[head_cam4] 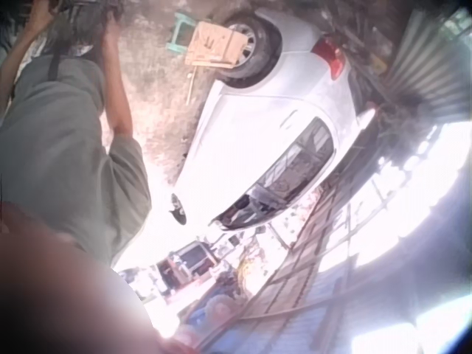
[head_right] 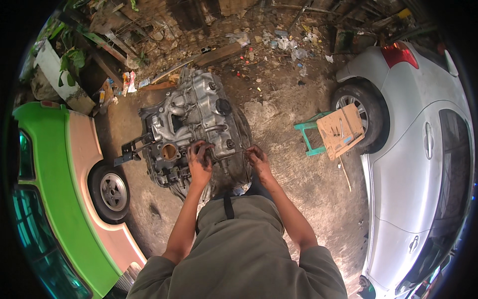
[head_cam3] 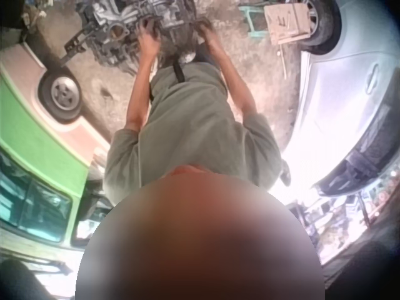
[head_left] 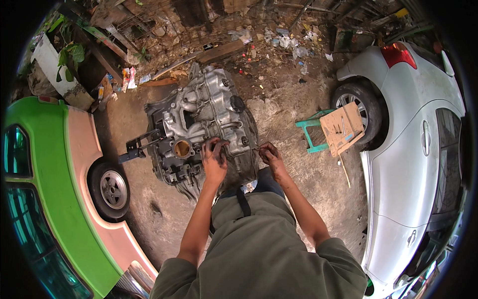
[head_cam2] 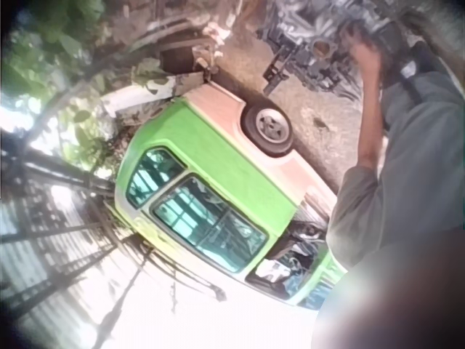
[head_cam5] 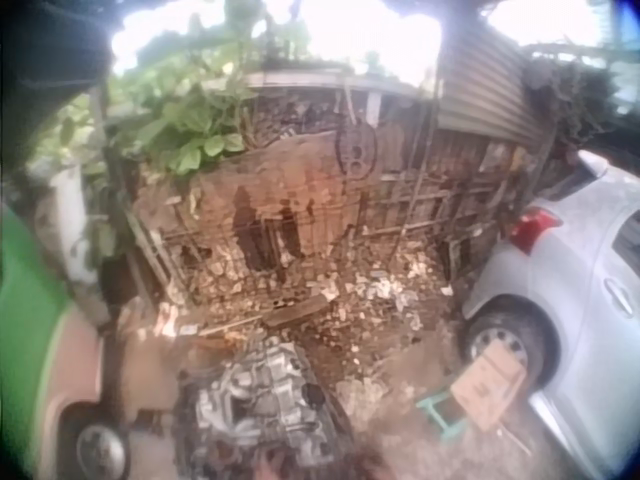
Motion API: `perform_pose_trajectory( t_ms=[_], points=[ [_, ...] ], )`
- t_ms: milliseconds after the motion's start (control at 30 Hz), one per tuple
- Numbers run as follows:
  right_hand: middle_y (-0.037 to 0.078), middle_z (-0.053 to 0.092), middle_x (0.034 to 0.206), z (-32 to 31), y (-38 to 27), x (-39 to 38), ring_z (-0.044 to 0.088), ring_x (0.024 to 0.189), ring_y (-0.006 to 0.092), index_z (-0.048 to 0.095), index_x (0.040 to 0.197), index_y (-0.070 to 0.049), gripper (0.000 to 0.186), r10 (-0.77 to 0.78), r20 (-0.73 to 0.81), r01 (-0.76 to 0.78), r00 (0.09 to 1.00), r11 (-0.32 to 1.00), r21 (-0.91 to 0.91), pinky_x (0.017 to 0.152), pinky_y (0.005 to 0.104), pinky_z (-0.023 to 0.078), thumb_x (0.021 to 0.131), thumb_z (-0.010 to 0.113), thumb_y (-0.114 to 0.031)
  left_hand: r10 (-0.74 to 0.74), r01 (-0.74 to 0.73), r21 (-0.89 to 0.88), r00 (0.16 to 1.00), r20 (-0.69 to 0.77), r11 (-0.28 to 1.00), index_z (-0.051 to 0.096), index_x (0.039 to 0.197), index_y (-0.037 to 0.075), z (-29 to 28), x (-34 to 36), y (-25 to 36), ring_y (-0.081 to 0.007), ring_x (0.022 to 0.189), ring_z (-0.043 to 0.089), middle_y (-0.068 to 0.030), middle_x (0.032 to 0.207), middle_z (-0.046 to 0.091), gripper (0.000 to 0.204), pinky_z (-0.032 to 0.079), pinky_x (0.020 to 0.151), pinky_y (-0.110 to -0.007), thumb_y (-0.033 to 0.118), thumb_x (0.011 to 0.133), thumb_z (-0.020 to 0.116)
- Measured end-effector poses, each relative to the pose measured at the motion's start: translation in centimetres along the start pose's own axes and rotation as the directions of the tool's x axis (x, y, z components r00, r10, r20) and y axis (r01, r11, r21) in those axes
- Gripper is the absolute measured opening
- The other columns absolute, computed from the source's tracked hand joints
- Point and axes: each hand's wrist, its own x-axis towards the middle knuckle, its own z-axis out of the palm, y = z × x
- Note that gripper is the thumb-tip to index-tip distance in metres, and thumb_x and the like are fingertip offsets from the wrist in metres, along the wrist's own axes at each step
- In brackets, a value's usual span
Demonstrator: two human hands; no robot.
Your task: The person uses a wrench to loosen and tighten bolts on a car engine block resting on the ground. They repeatedly adjust the wrench and reposition their hands while working on the same bolt locations.
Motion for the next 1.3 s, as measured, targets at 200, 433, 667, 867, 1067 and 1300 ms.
perform_pose_trajectory(
  t_ms=[200,433,667,867,1067,1300],
  points=[
    [-0.004,0.050,0.080,0.8,0.6,0.9,0.036,0.063,0.0042,0.058,0.097,-0.006,0.018,-0.193,0.115,0.203,0.974,0.976,-0.083,0.058,0.0223,0.028,0.096,0.061,-0.024,-0.001,0.001,0.002,1.000,0.005,1.000,0.067,0.108,0.015,-0.1,0.1,0.1,-0.0327,0.111,0.051,-0.0100,0.116,0.054,0.043,0.041,0.097,-0.048,-0.003,0.072,0.055],
    [-0.003,0.051,0.081,0.9,1.1,1.3,0.035,0.061,0.0042,0.059,0.098,-0.004,0.019,-0.216,0.098,0.226,0.971,0.968,-0.107,0.057,0.0230,0.028,0.094,0.061,-0.022,0.000,0.000,-0.004,1.000,0.017,1.000,0.067,0.108,0.014,0.0,0.1,-0.1,-0.0324,0.111,0.051,-0.0097,0.117,0.055,0.043,0.041,0.098,-0.048,-0.003,0.071,0.054],
    [-0.004,0.052,0.082,0.6,1.7,1.0,0.037,0.065,0.0046,0.059,0.099,-0.004,0.018,-0.250,0.114,0.262,0.961,0.959,-0.109,0.059,0.0228,0.030,0.094,0.061,-0.022,0.013,-0.013,0.022,1.000,0.000,1.000,0.067,0.108,0.014,0.0,0.1,-0.1,-0.0324,0.110,0.051,-0.0097,0.117,0.055,0.044,0.042,0.097,-0.047,-0.003,0.071,0.054],
    [-0.003,0.052,0.085,0.7,1.7,1.2,0.041,0.072,0.0055,0.059,0.101,-0.005,0.021,-0.248,0.124,0.265,0.961,0.953,-0.150,0.063,0.0226,0.033,0.093,0.063,-0.024,0.012,-0.012,0.000,1.000,0.000,1.000,0.067,0.108,0.014,0.0,0.0,-0.1,-0.0326,0.109,0.052,-0.0101,0.116,0.054,0.043,0.043,0.096,-0.047,-0.004,0.071,0.054],
    [-0.003,0.050,0.085,1.4,1.8,1.4,0.042,0.074,0.0053,0.055,0.101,-0.007,0.020,-0.312,0.100,0.322,0.945,0.939,-0.121,0.064,0.0225,0.033,0.094,0.062,-0.024,0.023,-0.023,0.045,1.000,0.002,0.999,0.067,0.108,0.014,0.1,0.0,-0.2,-0.0329,0.111,0.052,-0.0106,0.117,0.054,0.044,0.043,0.096,-0.047,-0.004,0.070,0.054],
    [-0.002,0.046,0.086,2.6,1.6,1.3,0.041,0.073,0.0048,0.053,0.101,-0.006,0.016,-0.338,0.061,0.343,0.939,0.933,-0.109,0.065,0.0232,0.034,0.097,0.061,-0.020,0.008,-0.009,0.041,1.000,0.013,0.999,0.067,0.109,0.014,0.0,0.0,-0.1,-0.0327,0.111,0.051,-0.0103,0.117,0.054,0.045,0.043,0.096,-0.047,-0.004,0.070,0.054]
  ],
)
